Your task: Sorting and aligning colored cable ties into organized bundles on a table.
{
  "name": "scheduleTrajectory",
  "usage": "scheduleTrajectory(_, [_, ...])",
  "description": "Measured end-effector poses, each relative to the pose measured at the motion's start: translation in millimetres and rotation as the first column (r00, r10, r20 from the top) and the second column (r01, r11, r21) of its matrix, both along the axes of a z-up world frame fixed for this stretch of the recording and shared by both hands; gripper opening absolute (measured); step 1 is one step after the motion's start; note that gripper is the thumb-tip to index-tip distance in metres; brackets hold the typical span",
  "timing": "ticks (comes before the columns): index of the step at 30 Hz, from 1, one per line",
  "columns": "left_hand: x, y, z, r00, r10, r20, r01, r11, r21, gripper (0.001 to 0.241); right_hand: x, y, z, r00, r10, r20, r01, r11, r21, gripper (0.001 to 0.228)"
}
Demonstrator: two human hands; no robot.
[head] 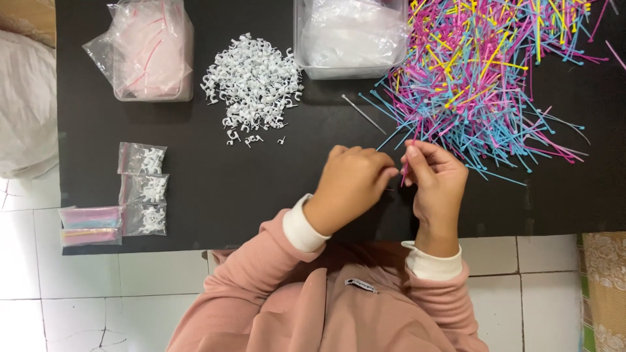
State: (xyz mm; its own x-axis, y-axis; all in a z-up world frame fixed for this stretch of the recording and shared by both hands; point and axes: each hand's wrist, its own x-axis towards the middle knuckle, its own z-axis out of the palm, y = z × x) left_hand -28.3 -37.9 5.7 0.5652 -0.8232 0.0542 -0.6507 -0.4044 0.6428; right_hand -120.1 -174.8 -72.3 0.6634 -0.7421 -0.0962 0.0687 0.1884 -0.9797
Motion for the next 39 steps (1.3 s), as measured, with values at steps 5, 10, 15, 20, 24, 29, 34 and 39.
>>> scheduleTrajectory(5, [19, 27, 0, 0.985, 0.099, -0.139, -0.125, 0.972, -0.198, 0.016, -13, 21, 10, 0.988, 0.135, -0.074, -0.142, 0.984, -0.109, 0.014])
scheduleTrajectory(10, [18, 51, -7, 0.93, 0.029, -0.366, -0.212, 0.856, -0.471, 0.028, -17, 43, 32, 0.941, 0.302, -0.152, -0.332, 0.911, -0.246, 0.007])
scheduleTrajectory(15, [10, 74, -12, 0.924, 0.079, -0.375, -0.229, 0.898, -0.375, 0.01, -23, 57, 48, 0.899, 0.362, -0.245, -0.437, 0.78, -0.448, 0.006])
scheduleTrajectory(20, [-3, 92, -27, 0.931, 0.161, -0.328, -0.26, 0.923, -0.285, 0.009, -31, 63, 36, 0.911, 0.291, -0.291, -0.411, 0.69, -0.596, 0.006])
scheduleTrajectory(24, [-13, 96, -52, 0.975, 0.158, -0.158, -0.196, 0.945, -0.261, 0.01, -37, 67, 29, 0.931, 0.215, -0.294, -0.364, 0.57, -0.736, 0.006])
scheduleTrajectory(29, [-21, 96, -66, 0.985, 0.168, 0.041, -0.157, 0.967, -0.2, 0.008, -42, 71, 16, 0.938, 0.148, -0.314, -0.346, 0.475, -0.809, 0.005])
scheduleTrajectory(34, [-23, 94, -74, 0.969, 0.208, 0.136, -0.179, 0.964, -0.196, 0.008, -40, 75, 14, 0.943, 0.078, -0.323, -0.327, 0.387, -0.862, 0.005])
scheduleTrajectory(39, [-21, 96, -80, 0.966, 0.21, 0.149, -0.186, 0.969, -0.16, 0.024, -37, 72, 9, 0.965, -0.005, -0.263, -0.24, 0.392, -0.888, 0.013])
